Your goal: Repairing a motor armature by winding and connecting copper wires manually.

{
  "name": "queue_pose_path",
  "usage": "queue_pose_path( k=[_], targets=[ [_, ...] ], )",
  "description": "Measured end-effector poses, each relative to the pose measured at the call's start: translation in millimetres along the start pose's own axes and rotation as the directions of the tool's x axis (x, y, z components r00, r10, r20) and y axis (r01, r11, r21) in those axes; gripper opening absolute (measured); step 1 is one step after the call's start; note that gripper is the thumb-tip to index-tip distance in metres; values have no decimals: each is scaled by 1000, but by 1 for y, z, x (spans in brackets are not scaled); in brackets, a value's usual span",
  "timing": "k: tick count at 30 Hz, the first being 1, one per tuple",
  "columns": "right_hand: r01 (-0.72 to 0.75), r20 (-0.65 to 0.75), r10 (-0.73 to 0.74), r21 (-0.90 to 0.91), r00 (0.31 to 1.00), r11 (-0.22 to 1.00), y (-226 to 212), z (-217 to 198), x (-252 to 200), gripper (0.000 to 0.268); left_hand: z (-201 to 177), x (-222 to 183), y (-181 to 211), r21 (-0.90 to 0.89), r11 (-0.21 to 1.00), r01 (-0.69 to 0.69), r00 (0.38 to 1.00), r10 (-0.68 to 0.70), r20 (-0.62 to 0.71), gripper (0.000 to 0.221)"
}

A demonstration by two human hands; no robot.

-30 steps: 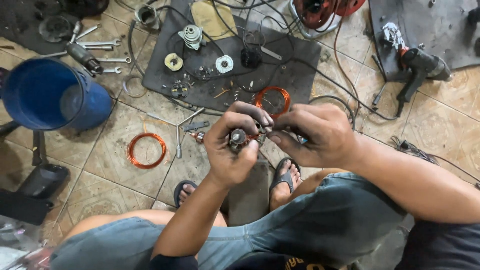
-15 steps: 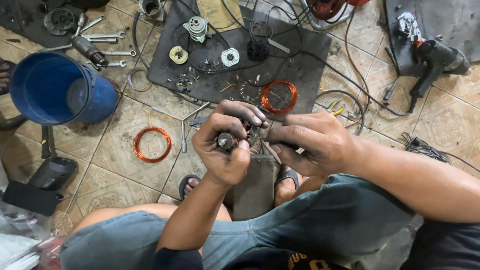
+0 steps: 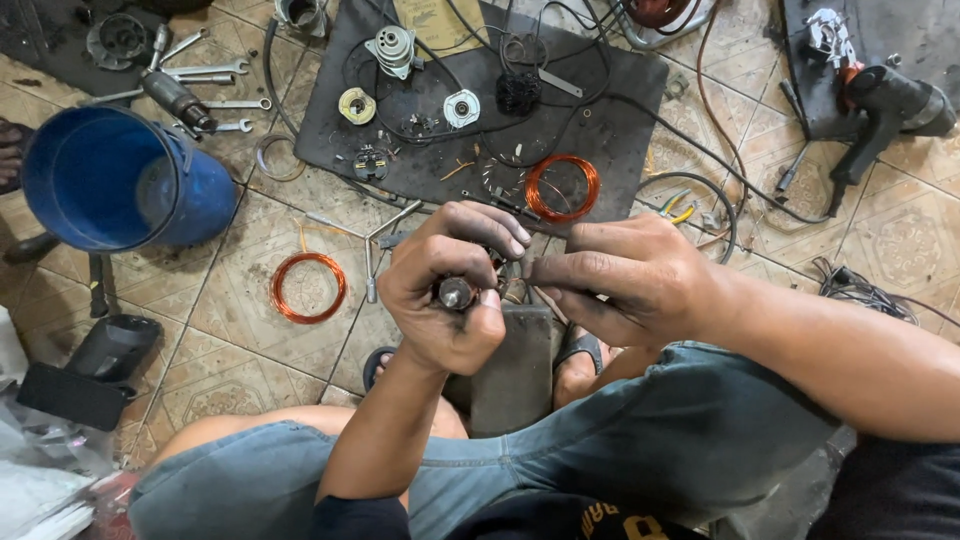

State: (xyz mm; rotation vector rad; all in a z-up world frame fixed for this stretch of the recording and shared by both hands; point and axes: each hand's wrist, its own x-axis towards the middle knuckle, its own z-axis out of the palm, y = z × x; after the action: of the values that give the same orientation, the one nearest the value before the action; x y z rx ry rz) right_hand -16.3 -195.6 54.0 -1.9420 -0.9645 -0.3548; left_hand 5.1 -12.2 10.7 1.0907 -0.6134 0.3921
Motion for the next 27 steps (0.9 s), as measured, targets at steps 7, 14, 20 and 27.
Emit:
queue_pose_path(
  k=[7, 14, 20, 27],
  targets=[
    [6, -25, -6, 19, 1000, 1000, -5, 4, 1, 15, -5, -2, 2, -77, 996, 38, 999, -37, 23, 9],
    [-10, -24, 13, 96, 1000, 995, -6, 6, 2, 18, -12, -6, -2, -248, 964, 98, 995, -86, 59, 15],
    [59, -18, -57, 87, 998, 994, -9, 7, 2, 21, -15, -5, 0, -435, 882, 179, 983, -147, 107, 22],
    [-77, 4, 78, 211, 997, 974, -9, 14, 0, 21, -19, -6, -4, -479, 851, 218, 976, -184, 117, 23]
  ],
)
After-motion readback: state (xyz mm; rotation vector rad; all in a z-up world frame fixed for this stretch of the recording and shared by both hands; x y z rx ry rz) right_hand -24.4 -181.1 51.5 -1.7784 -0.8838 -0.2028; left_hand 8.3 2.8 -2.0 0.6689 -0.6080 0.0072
